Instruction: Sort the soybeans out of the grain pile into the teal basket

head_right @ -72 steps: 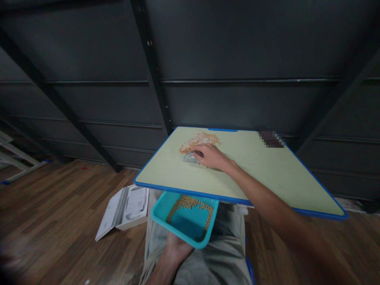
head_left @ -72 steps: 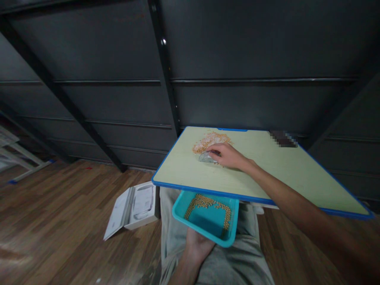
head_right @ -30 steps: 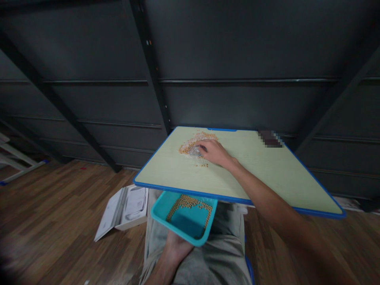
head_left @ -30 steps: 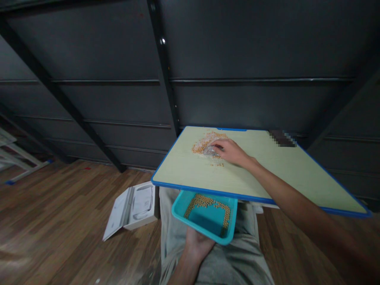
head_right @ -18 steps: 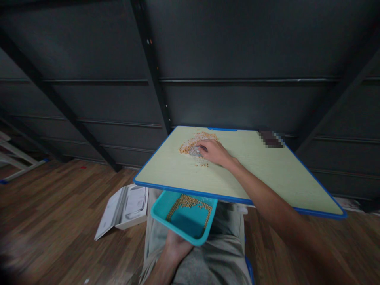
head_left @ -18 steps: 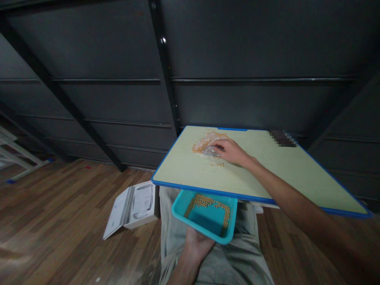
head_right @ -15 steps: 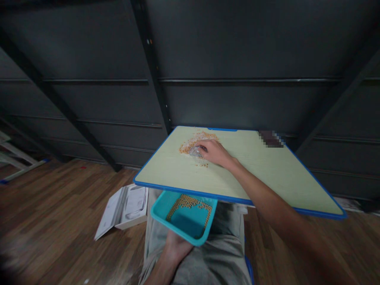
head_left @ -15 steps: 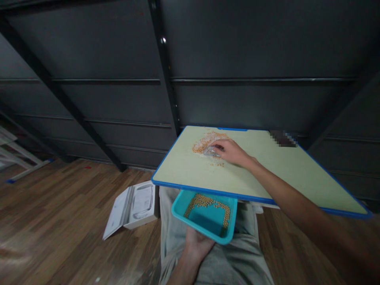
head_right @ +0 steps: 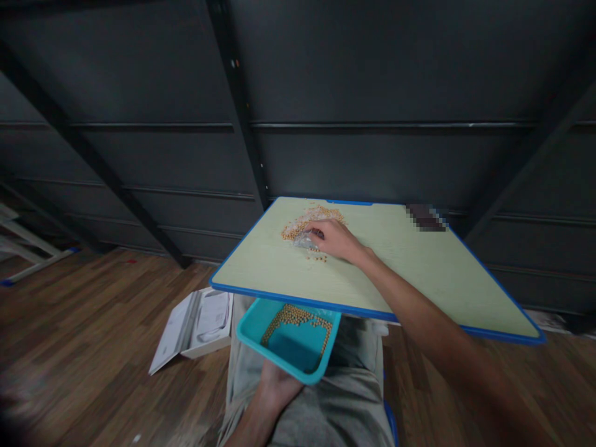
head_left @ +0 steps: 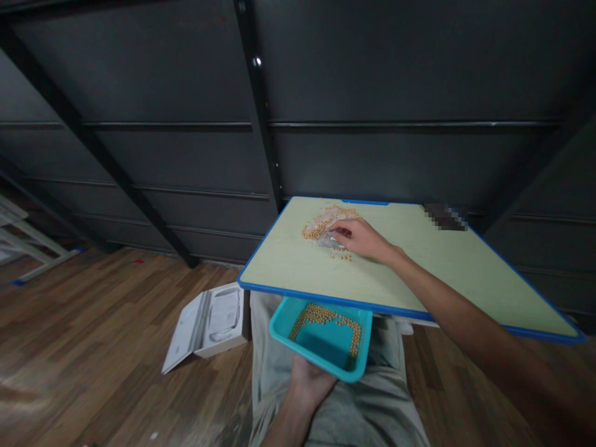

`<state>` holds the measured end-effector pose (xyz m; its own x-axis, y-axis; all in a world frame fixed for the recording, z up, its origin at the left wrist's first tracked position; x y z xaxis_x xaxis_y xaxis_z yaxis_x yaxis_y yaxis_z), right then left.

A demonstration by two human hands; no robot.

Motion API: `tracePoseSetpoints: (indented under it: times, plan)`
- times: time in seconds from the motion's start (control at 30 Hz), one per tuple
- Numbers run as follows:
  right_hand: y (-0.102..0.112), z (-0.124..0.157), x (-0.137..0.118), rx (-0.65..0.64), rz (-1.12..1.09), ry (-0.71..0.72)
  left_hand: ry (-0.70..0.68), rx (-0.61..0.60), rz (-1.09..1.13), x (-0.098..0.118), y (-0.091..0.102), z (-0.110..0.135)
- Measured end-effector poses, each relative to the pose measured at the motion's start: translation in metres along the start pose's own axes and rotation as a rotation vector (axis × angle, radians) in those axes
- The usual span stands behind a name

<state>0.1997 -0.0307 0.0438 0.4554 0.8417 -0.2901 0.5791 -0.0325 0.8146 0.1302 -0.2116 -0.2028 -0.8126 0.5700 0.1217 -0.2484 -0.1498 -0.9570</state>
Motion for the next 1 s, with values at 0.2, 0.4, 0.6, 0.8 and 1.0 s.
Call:
tracePoseSetpoints:
  times: [0.2,0.4,0.6,0.8,1.0]
  plan:
    - [0.0,0.0,-0.002,0.011,-0.032,0.014,0.007,0.011,-0.011,-0.001,0.002,0.001]
    - [0.004,-0.001,0.004,0.038,0.002,-0.002,0.003,0.012,-0.013,0.0,-0.001,0.001]
    - [-0.003,-0.001,0.007,-0.006,0.011,-0.012,-0.007,0.017,0.022,0.0,0.003,-0.001]
    - [-0.003,0.0,0.004,-0.014,-0.041,-0.004,-0.001,0.002,0.036,-0.001,0.003,-0.002]
    - [-0.005,0.001,0.001,-0.016,-0.082,-0.003,0.006,-0.01,0.054,-0.001,0.005,-0.002]
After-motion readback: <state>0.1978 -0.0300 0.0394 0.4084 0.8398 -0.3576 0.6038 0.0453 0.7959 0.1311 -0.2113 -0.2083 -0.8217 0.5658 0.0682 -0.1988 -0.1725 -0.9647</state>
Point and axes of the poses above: each hand's wrist, its own z-axis away from the middle knuckle, its own y-axis out of the back of the hand, x = y × z, the point moved 9 cm from there along -z, towards the middle knuckle, and after that the axes turned 10 degrees about y, right-handed, at the moved point
